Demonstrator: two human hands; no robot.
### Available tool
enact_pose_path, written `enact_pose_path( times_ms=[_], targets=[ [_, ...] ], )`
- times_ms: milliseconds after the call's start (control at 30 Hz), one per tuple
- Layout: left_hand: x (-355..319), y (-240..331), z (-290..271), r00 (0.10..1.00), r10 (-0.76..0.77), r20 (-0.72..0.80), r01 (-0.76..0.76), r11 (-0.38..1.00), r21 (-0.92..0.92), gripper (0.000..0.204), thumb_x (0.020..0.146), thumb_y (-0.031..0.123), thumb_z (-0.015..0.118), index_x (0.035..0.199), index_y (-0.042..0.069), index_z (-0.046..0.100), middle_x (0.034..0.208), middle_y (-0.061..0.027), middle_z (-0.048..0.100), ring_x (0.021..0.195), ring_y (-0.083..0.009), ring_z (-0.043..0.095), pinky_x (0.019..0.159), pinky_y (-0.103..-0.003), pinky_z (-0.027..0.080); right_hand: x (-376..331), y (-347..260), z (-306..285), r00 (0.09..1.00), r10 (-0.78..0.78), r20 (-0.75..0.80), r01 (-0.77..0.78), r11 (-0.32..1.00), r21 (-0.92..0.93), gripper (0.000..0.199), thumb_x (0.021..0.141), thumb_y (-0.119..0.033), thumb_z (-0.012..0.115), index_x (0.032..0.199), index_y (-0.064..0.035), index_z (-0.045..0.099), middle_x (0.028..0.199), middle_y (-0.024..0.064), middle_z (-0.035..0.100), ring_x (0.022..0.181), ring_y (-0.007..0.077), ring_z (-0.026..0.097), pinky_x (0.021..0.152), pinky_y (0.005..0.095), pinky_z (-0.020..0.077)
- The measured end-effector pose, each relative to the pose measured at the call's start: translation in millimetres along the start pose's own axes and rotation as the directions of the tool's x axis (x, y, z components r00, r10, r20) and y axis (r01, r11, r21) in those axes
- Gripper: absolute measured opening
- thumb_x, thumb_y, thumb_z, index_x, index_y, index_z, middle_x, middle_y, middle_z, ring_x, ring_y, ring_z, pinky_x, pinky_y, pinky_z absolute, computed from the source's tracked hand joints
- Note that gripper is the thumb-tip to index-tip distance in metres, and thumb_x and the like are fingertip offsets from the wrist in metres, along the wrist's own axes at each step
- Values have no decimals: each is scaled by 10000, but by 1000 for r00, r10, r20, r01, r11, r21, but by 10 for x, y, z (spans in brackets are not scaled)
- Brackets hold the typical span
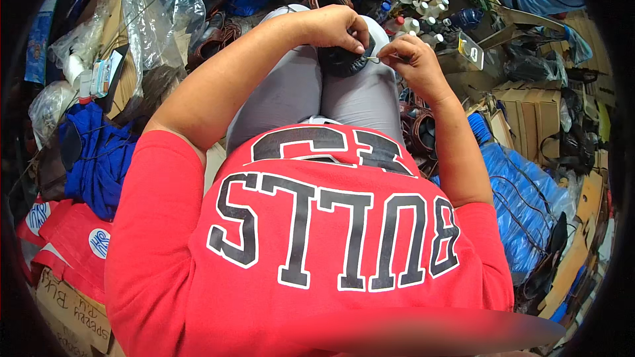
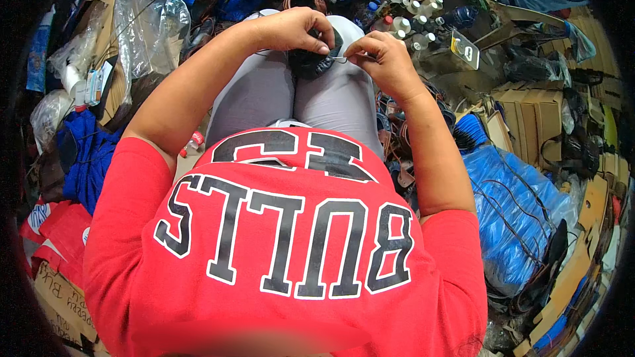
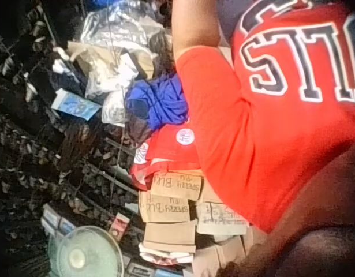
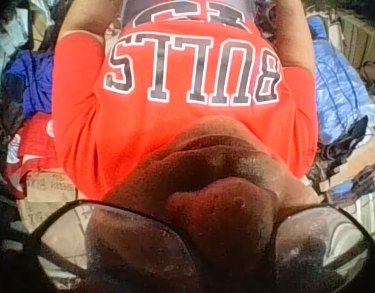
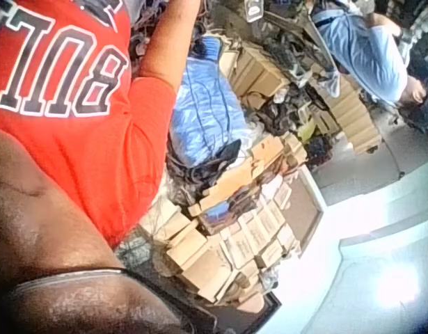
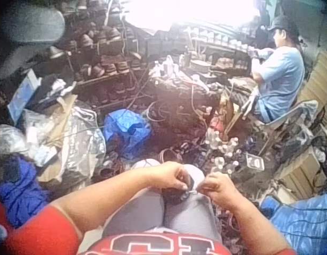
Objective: Hand-stitching shoe components and labeling parts in a manufacturing environment.
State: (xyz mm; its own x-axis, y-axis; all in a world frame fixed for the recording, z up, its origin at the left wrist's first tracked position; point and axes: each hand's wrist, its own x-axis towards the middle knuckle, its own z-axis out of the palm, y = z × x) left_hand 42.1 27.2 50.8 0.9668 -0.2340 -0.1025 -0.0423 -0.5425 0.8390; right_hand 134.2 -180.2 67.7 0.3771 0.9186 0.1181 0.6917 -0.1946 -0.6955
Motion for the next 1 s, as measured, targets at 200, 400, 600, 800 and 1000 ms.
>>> enact_pose_path(
  times_ms=[200,400,600,800,1000],
  targets=[
    [-1,-40,27,993,-73,95,91,976,-199,246,781,168,682,977,21,656,900,-33,654,877,-126,571,830,-265,424,-104,73,205,997,68,-45,-57,975,214,160,725,25,646,853,-65,680,793,37,599,750,130,571,672,241,459],
    [-40,-108,14,986,-70,154,115,947,-300,277,790,136,664,1045,29,652,961,-40,654,933,-130,574,888,-250,401,-273,-4,364,984,59,-168,-21,976,215,169,731,28,645,874,-57,673,790,41,592,705,129,562,648,245,449],
    [-27,-155,19,979,9,205,52,955,-291,287,776,78,640,1059,29,654,951,-44,621,938,-151,549,887,-260,383,-305,-168,346,982,11,-191,-6,1000,26,209,707,12,651,891,-85,677,760,77,566,670,205,579,611,288,464],
    [-20,-140,33,968,-2,251,64,970,-236,307,777,63,615,1082,71,654,932,-49,578,932,-167,524,864,-266,375,-220,-300,216,999,-1,-48,-6,989,-150,205,718,-7,615,889,-99,681,784,119,573,708,296,588,634,365,476],
    [-15,-69,26,952,-16,305,59,989,-132,326,758,28,617,1078,78,656,959,-57,605,931,-155,539,855,-274,395,-39,-366,105,982,72,174,-7,936,-352,213,702,-1,594,866,-99,689,823,136,590,766,314,602,695,380,482]
  ],
)
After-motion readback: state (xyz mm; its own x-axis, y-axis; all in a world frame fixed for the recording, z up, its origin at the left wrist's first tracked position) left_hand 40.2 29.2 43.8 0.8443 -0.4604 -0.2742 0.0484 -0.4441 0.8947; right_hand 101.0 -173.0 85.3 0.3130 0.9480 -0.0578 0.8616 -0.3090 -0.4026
